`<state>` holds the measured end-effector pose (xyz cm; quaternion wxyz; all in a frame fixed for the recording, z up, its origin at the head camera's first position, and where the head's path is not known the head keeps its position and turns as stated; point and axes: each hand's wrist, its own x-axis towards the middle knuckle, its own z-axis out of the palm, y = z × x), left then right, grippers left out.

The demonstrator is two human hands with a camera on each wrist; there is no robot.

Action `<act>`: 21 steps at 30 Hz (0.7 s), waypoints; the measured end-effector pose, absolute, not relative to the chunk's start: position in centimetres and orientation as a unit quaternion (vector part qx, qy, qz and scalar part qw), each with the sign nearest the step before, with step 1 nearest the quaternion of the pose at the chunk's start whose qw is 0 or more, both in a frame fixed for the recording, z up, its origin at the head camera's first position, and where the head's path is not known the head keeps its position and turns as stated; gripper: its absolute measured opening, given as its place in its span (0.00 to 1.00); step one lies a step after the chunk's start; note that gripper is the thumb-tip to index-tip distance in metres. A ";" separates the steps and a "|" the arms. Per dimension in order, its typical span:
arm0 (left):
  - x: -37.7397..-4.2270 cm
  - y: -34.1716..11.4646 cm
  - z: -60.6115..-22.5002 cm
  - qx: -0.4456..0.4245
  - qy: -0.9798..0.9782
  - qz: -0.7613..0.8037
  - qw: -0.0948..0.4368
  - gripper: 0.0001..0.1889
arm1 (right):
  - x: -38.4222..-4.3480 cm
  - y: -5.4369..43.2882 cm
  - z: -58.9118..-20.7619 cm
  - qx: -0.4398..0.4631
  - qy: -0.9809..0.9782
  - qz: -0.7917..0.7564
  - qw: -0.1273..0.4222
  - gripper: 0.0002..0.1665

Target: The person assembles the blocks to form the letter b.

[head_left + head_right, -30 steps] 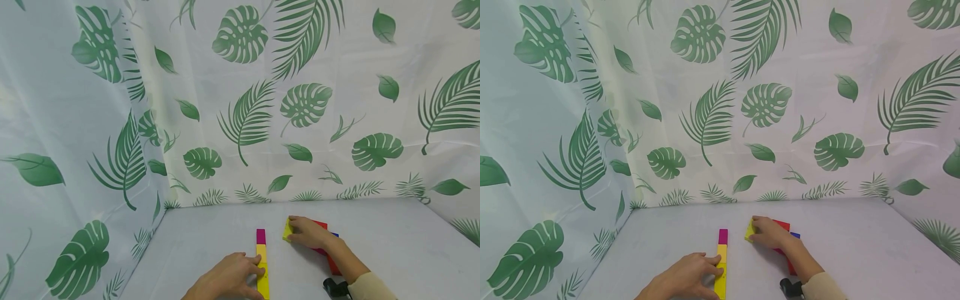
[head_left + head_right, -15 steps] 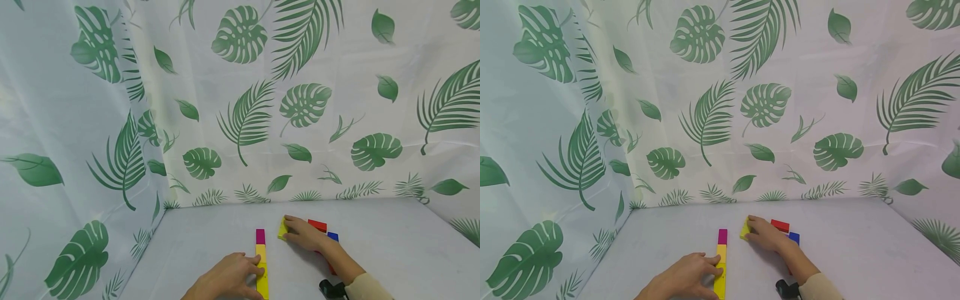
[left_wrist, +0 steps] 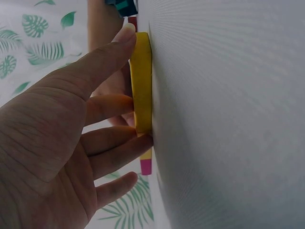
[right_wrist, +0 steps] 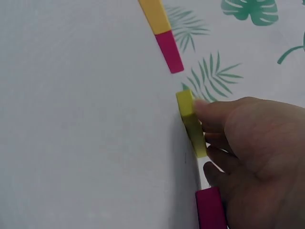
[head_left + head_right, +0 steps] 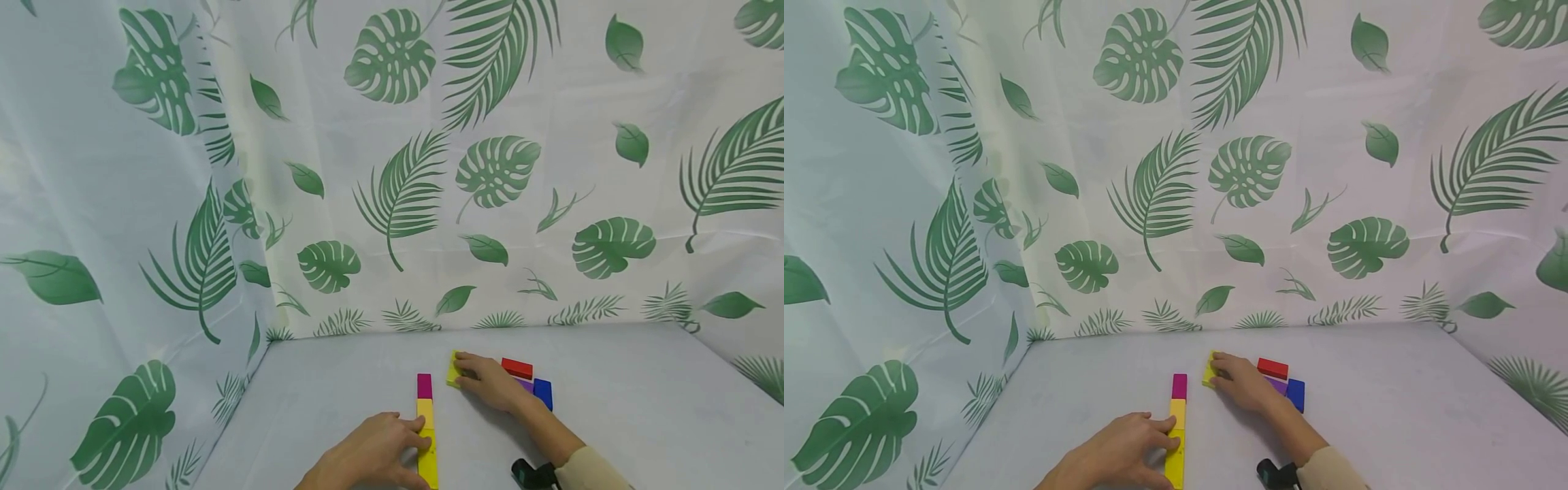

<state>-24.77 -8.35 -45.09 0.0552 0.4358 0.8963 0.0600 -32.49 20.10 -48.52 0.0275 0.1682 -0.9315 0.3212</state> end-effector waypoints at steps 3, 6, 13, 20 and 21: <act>-24.8 -8.3 -45.1 0.435 0.897 0.059 0.054 0.32 | -32.6 19.8 -48.6 0.165 -0.929 0.329 0.035 0.27; -24.8 -8.3 -45.0 0.428 0.900 0.061 0.061 0.32 | -32.6 19.5 -48.5 0.161 -0.926 0.339 0.036 0.26; -24.7 -8.2 -45.0 0.427 0.900 0.063 0.062 0.32 | -33.0 18.5 -48.5 0.175 -0.925 0.335 0.043 0.23; -24.9 -8.3 -45.2 0.440 0.895 0.059 0.047 0.32 | -33.8 17.4 -48.7 0.162 -0.922 0.349 0.054 0.21; -24.9 -8.3 -45.3 0.440 0.895 0.058 0.046 0.32 | -33.9 17.3 -48.7 0.159 -0.920 0.353 0.055 0.21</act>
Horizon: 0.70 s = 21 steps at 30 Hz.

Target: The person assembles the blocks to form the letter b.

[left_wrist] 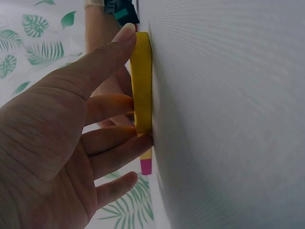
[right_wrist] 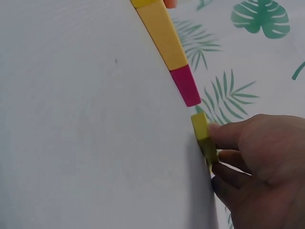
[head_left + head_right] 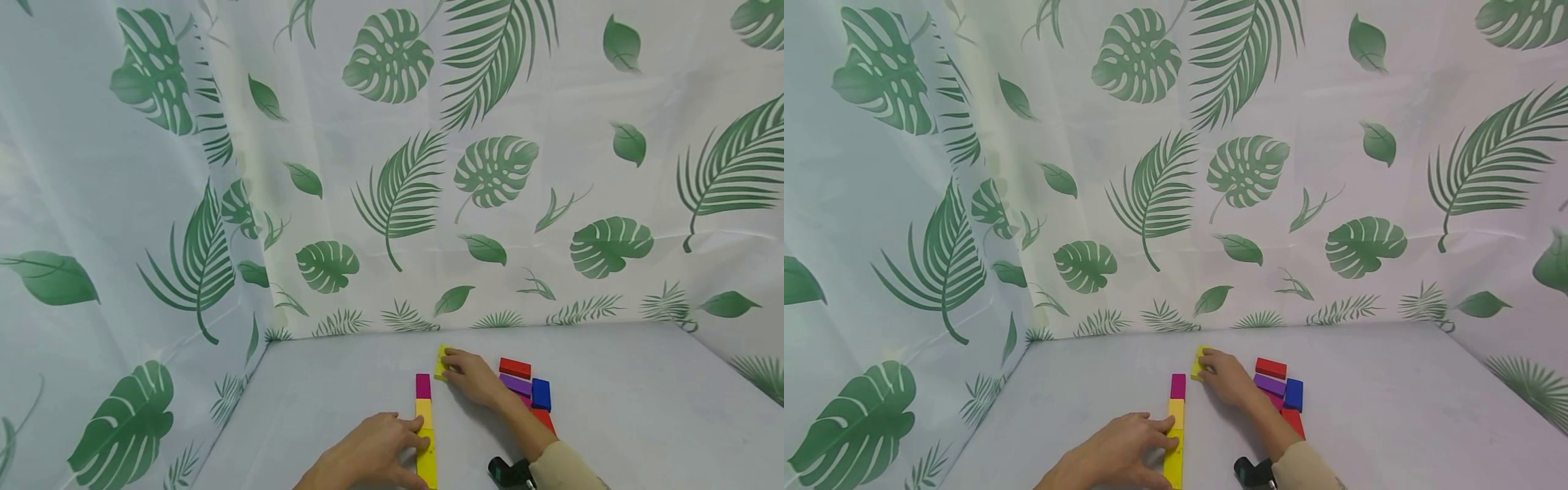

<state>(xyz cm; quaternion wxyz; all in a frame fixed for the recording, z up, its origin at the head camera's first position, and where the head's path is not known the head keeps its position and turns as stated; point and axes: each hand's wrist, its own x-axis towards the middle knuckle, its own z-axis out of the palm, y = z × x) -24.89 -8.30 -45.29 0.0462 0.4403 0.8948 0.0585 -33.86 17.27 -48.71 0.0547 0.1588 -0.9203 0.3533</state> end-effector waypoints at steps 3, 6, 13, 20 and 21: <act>-24.9 -8.3 -45.4 0.443 0.894 0.057 0.044 0.33 | -34.3 16.8 -48.8 0.155 -0.918 0.360 0.062 0.21; -25.0 -8.3 -45.3 0.442 0.894 0.055 0.048 0.33 | -34.7 16.4 -49.0 0.145 -0.916 0.369 0.066 0.20; -25.0 -8.2 -45.1 0.443 0.894 0.049 0.048 0.32 | -35.3 16.0 -49.4 0.126 -0.912 0.385 0.066 0.20; -25.1 -8.3 -45.1 0.448 0.891 0.053 0.049 0.32 | -35.4 16.2 -49.9 0.126 -0.907 0.396 0.064 0.21; -25.1 -8.3 -45.1 0.448 0.891 0.052 0.050 0.32 | -35.3 16.2 -50.0 0.128 -0.906 0.397 0.065 0.22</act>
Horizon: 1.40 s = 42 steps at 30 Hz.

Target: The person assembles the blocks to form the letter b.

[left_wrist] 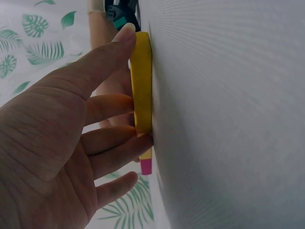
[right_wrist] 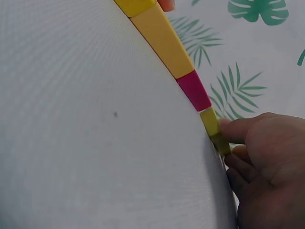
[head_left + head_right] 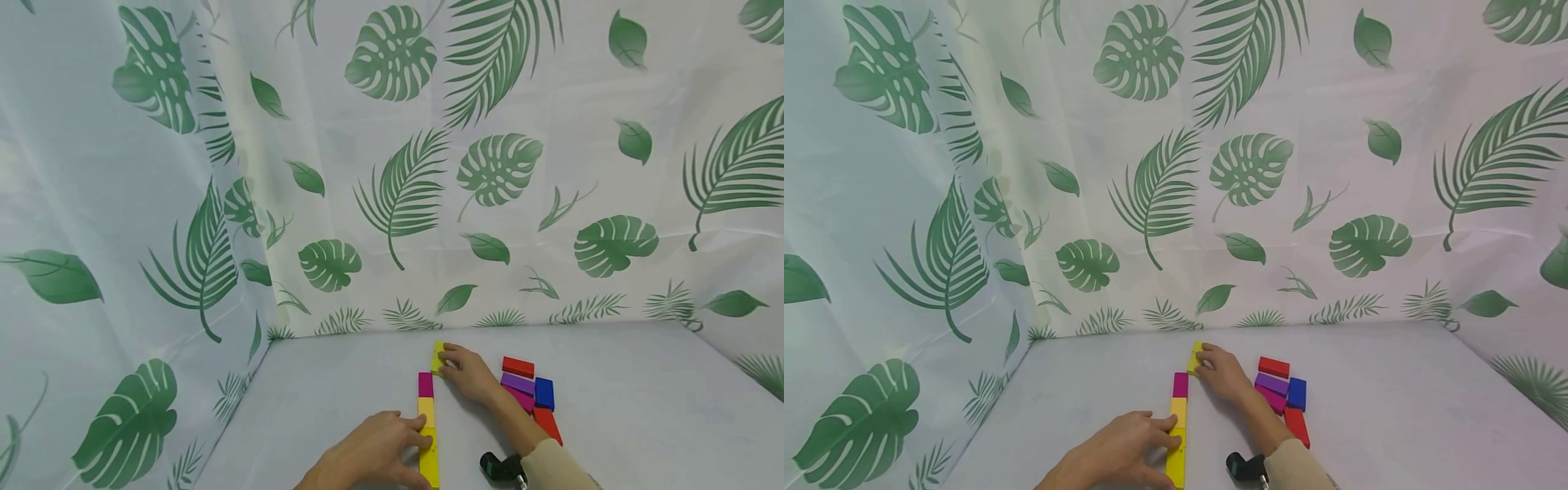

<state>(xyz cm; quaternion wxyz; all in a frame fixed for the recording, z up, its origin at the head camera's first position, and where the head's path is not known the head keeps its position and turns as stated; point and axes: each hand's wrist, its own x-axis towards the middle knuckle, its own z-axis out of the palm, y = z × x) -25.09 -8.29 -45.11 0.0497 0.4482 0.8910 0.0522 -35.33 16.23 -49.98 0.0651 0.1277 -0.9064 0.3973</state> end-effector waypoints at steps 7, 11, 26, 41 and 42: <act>-25.1 -8.3 -45.1 0.442 0.893 0.053 0.059 0.32 | -35.2 16.4 -50.0 0.135 -0.900 0.408 0.071 0.22; -25.1 -8.3 -45.0 0.439 0.894 0.057 0.063 0.32 | -35.3 16.3 -50.1 0.136 -0.899 0.410 0.075 0.21; -25.0 -8.3 -45.1 0.438 0.895 0.058 0.062 0.31 | -35.6 15.7 -50.2 0.134 -0.897 0.413 0.083 0.19; -25.1 -8.2 -45.1 0.442 0.894 0.056 0.054 0.32 | -35.8 15.0 -50.4 0.132 -0.894 0.420 0.081 0.19; -25.1 -8.2 -45.1 0.442 0.894 0.056 0.054 0.32 | -35.9 15.0 -50.4 0.135 -0.895 0.416 0.084 0.19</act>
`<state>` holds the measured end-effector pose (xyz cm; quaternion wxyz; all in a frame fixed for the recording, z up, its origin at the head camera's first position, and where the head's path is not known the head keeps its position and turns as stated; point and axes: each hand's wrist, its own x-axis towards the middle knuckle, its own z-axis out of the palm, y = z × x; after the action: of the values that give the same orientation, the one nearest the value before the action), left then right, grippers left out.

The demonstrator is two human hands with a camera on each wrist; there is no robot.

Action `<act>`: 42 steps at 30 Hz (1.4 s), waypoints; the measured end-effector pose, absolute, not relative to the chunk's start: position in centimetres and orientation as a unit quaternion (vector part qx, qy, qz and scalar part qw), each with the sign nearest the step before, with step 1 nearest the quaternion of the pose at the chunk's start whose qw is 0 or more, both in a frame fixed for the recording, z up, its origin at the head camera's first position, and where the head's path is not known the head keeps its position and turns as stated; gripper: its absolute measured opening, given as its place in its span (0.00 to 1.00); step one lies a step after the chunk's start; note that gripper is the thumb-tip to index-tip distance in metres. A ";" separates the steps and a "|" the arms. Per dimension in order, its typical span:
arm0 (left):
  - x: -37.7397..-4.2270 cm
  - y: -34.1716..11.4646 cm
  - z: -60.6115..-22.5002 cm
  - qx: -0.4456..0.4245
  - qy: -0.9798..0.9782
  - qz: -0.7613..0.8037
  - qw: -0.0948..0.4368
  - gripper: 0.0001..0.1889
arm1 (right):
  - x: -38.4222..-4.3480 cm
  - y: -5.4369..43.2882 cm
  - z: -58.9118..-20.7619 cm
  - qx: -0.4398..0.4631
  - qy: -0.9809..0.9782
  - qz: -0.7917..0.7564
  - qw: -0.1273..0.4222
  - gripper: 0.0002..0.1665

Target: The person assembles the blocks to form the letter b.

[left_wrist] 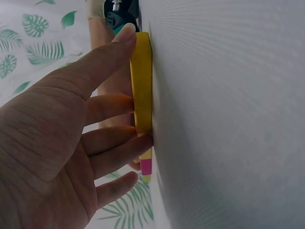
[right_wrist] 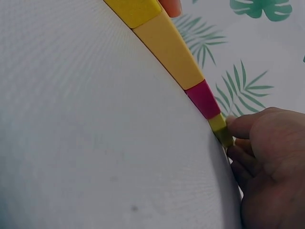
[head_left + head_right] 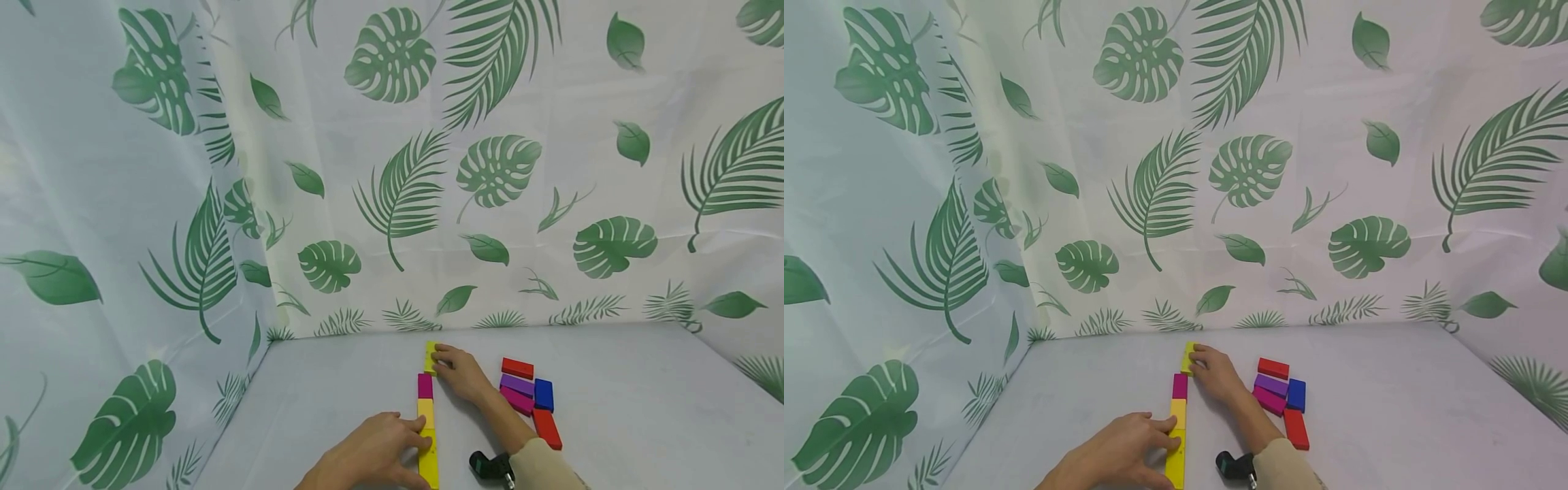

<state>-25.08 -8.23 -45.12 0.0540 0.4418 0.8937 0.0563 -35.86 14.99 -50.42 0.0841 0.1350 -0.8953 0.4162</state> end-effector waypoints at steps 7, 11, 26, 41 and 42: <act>-25.0 -8.2 -45.1 0.438 0.895 0.063 0.060 0.31 | -35.8 14.8 -50.4 0.142 -0.894 0.415 0.087 0.18; -24.9 -8.3 -45.0 0.438 0.895 0.065 0.060 0.31 | -35.8 14.7 -50.4 0.139 -0.895 0.417 0.080 0.18; -25.0 -8.3 -44.9 0.431 0.898 0.061 0.069 0.31 | -35.8 14.2 -50.4 0.150 -0.892 0.418 0.083 0.18; -24.9 -8.0 -44.9 0.413 0.904 0.068 0.084 0.31 | -35.8 14.0 -50.3 0.153 -0.891 0.420 0.081 0.19; -24.9 -8.0 -44.9 0.413 0.904 0.068 0.084 0.31 | -35.8 14.0 -50.4 0.151 -0.891 0.420 0.080 0.19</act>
<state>-24.92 -8.04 -44.89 0.0838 0.4126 0.9045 0.0683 -35.79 13.98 -50.35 0.0801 0.1514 -0.8912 0.4199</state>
